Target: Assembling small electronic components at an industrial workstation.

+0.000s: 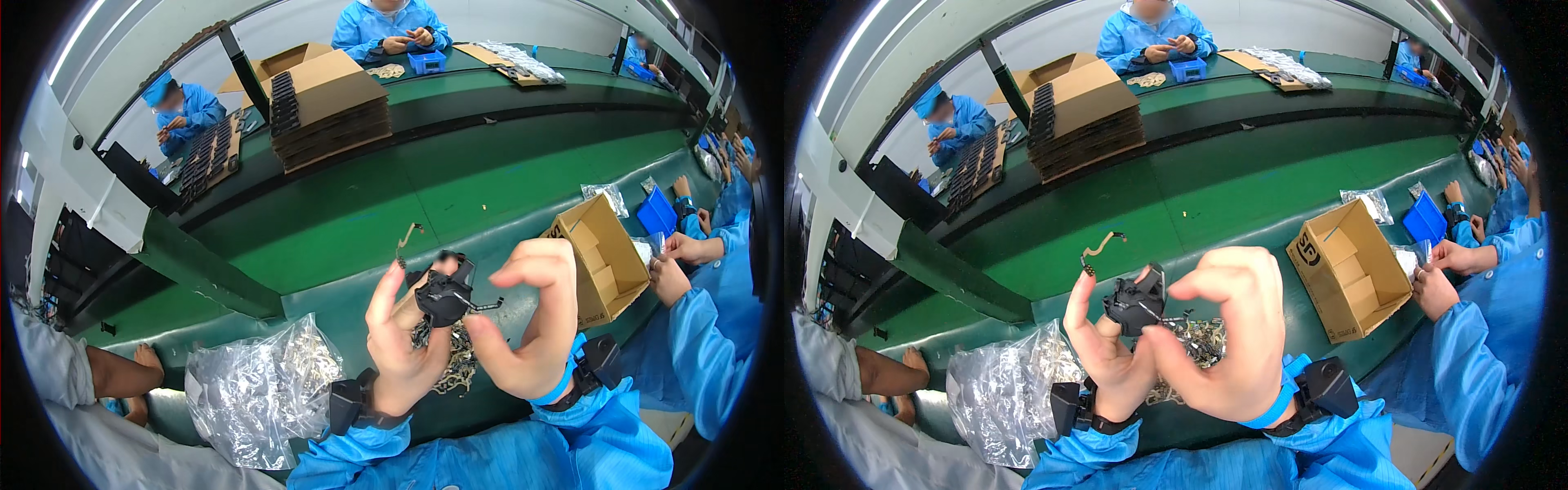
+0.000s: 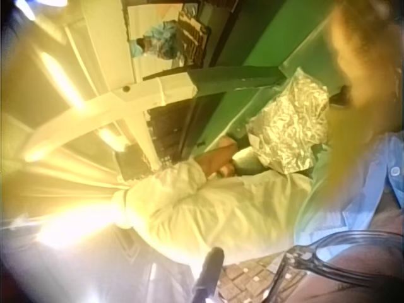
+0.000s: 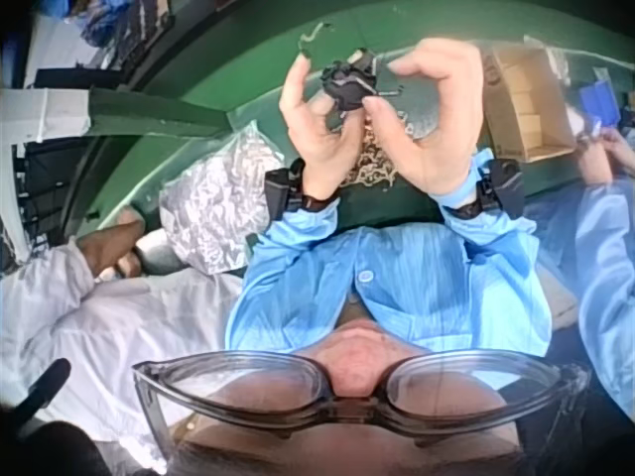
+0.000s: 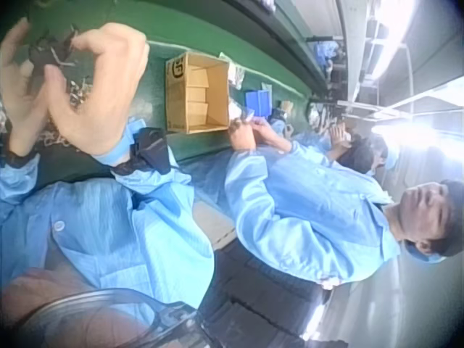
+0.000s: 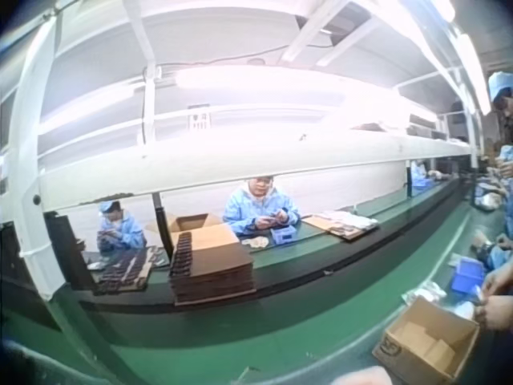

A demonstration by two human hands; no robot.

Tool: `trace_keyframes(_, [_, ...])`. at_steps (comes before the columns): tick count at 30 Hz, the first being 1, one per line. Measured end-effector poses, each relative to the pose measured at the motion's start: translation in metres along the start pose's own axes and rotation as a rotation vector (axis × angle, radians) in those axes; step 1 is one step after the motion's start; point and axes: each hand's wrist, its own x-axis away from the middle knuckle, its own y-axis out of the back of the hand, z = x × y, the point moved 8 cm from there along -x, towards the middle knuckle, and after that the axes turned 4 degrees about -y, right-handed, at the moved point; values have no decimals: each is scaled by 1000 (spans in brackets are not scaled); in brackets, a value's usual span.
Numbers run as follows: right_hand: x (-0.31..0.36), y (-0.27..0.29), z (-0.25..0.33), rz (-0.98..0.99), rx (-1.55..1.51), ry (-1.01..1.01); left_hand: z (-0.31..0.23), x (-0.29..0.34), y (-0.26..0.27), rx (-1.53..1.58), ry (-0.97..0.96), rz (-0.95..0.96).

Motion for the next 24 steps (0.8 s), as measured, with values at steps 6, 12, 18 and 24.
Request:
trace_keyframes(6, [7, -14, -32, 7, -138, -218, 10, 1, 2, -53, -22, -53])
trace_keyframes(12, [30, -63, -72, 267, -776, -805, 19, 1, -5, -146, 33, 27])
trace_keyframes(18, [23, -71, -98, 233, -483, -597, 34, 7, -28, 56, 117, 178])
trace_keyframes(24, [11, -70, -107, 233, -156, -433, 55, 15, -37, 249, 223, 259])
